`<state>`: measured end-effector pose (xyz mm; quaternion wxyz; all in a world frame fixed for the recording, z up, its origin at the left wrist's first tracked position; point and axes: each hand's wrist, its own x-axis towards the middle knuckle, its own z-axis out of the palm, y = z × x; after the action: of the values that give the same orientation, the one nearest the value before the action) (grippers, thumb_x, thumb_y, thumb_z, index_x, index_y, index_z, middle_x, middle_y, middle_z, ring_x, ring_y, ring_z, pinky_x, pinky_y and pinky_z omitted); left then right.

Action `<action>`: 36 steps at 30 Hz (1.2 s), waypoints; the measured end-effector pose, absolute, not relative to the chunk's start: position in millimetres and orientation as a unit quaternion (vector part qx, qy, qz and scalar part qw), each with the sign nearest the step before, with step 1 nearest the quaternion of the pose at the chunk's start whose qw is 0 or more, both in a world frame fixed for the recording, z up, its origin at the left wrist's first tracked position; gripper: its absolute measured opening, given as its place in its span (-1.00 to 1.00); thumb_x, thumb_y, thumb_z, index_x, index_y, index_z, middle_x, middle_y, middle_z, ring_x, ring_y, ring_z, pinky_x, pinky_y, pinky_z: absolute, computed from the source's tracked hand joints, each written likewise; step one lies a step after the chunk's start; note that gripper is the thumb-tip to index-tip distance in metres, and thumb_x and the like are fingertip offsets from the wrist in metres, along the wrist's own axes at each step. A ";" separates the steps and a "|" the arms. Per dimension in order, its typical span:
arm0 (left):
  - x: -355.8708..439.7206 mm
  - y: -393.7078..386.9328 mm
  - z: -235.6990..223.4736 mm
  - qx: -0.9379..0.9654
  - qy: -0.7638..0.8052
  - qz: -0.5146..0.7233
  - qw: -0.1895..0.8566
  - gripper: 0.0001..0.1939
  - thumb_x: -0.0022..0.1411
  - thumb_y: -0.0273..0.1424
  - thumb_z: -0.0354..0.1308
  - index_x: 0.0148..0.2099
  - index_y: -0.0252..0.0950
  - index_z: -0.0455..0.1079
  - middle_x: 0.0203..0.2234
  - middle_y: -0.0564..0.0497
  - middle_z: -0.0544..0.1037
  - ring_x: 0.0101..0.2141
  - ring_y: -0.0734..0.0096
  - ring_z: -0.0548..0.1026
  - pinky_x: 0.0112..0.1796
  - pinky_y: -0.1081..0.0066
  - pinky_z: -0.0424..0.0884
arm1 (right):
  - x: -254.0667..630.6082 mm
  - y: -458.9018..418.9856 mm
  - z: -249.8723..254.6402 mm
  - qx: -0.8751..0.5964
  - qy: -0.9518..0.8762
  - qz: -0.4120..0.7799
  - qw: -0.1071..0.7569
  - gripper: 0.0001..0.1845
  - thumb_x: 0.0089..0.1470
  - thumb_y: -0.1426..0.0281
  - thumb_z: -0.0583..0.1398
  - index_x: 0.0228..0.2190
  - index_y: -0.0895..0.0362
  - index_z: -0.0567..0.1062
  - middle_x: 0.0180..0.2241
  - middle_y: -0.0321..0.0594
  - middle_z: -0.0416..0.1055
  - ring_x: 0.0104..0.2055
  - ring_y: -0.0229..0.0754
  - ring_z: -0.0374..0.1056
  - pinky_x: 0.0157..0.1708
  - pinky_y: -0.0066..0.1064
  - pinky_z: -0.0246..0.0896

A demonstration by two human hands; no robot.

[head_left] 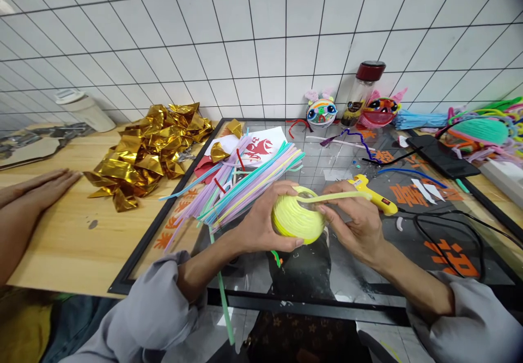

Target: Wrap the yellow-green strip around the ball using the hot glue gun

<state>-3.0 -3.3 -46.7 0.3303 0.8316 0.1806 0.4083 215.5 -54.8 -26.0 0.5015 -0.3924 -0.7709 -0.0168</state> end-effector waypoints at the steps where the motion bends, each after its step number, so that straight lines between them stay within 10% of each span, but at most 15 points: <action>1: -2.7 -3.3 -46.6 0.834 0.175 0.410 0.325 -0.23 -0.05 -0.27 0.48 0.15 -0.14 0.18 0.12 -0.17 0.41 0.17 0.00 0.43 0.18 -0.04 0.37 | 214.8 -55.8 -24.7 -0.387 -0.769 -0.007 0.509 -0.89 0.23 0.44 0.25 -0.22 0.04 0.60 -0.32 -0.19 0.57 -0.28 -0.12 0.48 -0.29 -0.25 0.38; 36: 2.1 -10.9 -43.7 0.864 0.193 0.380 0.269 -0.05 -0.08 -0.23 0.47 0.30 -0.13 0.11 0.14 -0.15 0.36 0.18 -0.01 0.36 0.21 -0.02 0.37 | 208.9 -59.3 -27.2 -0.372 -0.805 0.086 0.454 -0.73 0.29 0.36 0.18 -0.01 0.12 0.52 -0.12 -0.06 0.42 -0.05 -0.05 0.39 -0.08 -0.15 0.36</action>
<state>2.1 -10.9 -43.7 0.2688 0.8639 0.1927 0.3799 208.9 -59.3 -27.2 0.4542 -0.3721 -0.8049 0.0859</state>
